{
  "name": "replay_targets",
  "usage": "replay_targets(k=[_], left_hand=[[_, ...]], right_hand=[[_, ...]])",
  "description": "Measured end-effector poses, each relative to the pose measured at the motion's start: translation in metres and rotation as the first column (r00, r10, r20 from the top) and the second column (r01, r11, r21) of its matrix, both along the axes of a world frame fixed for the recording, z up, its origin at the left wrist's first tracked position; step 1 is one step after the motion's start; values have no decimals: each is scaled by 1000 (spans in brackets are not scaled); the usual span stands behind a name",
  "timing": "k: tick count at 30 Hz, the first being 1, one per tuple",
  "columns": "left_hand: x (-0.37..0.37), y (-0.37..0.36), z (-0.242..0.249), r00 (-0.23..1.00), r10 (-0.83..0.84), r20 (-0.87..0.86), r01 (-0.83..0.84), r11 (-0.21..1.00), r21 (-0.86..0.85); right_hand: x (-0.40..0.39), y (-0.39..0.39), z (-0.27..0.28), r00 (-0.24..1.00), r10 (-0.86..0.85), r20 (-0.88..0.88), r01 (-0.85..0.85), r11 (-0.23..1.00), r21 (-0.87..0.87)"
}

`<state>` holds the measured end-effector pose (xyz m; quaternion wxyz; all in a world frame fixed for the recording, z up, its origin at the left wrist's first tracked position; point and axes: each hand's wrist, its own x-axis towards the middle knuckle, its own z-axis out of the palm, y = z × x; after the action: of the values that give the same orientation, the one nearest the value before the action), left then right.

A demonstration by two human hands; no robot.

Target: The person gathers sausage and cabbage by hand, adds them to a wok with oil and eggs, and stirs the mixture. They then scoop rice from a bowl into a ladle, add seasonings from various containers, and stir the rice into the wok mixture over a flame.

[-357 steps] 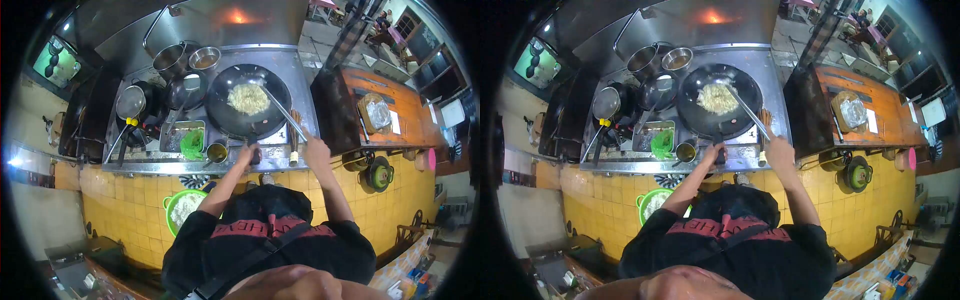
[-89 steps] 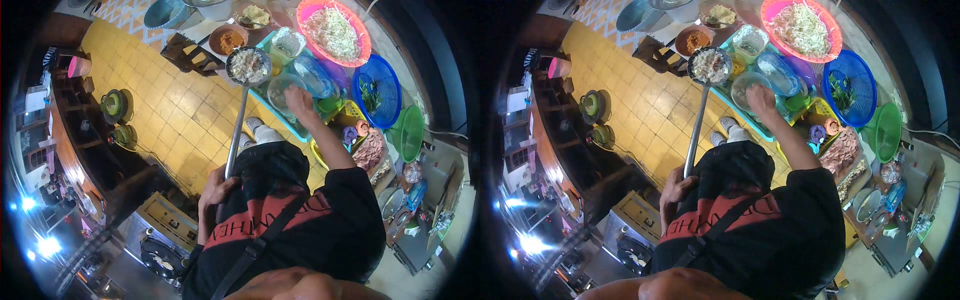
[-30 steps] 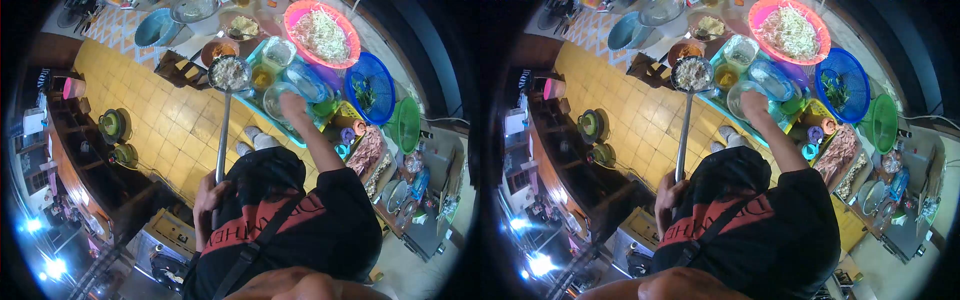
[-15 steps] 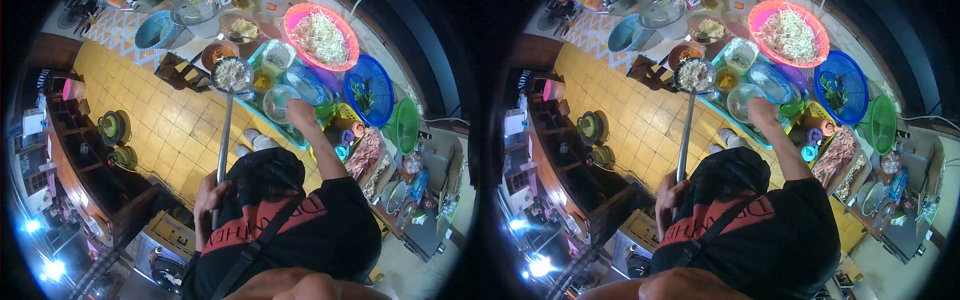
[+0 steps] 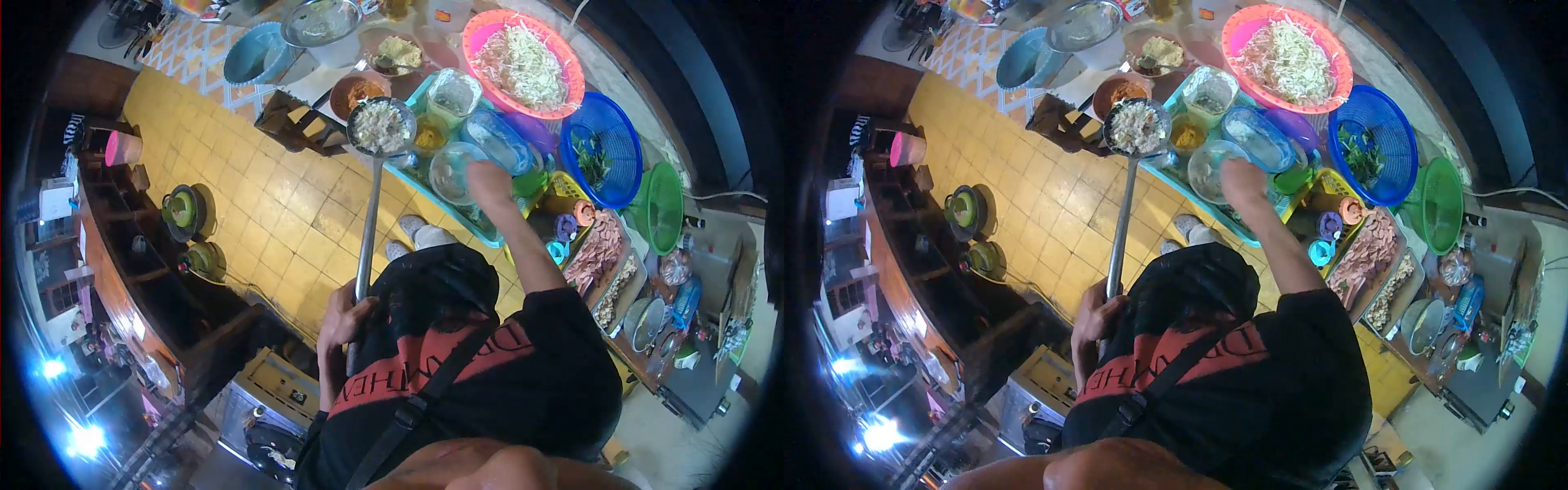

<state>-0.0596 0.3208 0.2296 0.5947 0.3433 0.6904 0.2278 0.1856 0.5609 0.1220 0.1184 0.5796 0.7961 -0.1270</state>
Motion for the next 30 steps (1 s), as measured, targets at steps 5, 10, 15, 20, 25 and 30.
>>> replay_targets(k=[5, 10, 15, 20, 25, 30], left_hand=[[-9, -15, -25, 996, -50, -68, 54, 997, 63], [-2, -15, -14, 1000, 16, -12, -15, 1000, 24], [-4, -14, -16, 996, -36, -78, 37, 999, 12], [0, -5, 0, 1000, 14, 7, -14, 1000, -8], [-2, -8, -6, 996, -26, -80, 29, 999, 35], [-4, -9, -4, 1000, -8, -5, 8, 1000, 1]], right_hand=[[-21, 5, -18, 999, 22, -41, -24, 998, -56], [-1, 5, -11, 999, -45, -17, 44, 997, -70], [10, 0, 12, 984, -144, -109, 131, 984, -117], [14, -6, 23, 952, -211, -223, 180, 972, -152], [12, -4, 71, 929, -88, -359, 95, 995, 4], [-18, 17, 92, 990, 63, -125, -32, 972, 235]])
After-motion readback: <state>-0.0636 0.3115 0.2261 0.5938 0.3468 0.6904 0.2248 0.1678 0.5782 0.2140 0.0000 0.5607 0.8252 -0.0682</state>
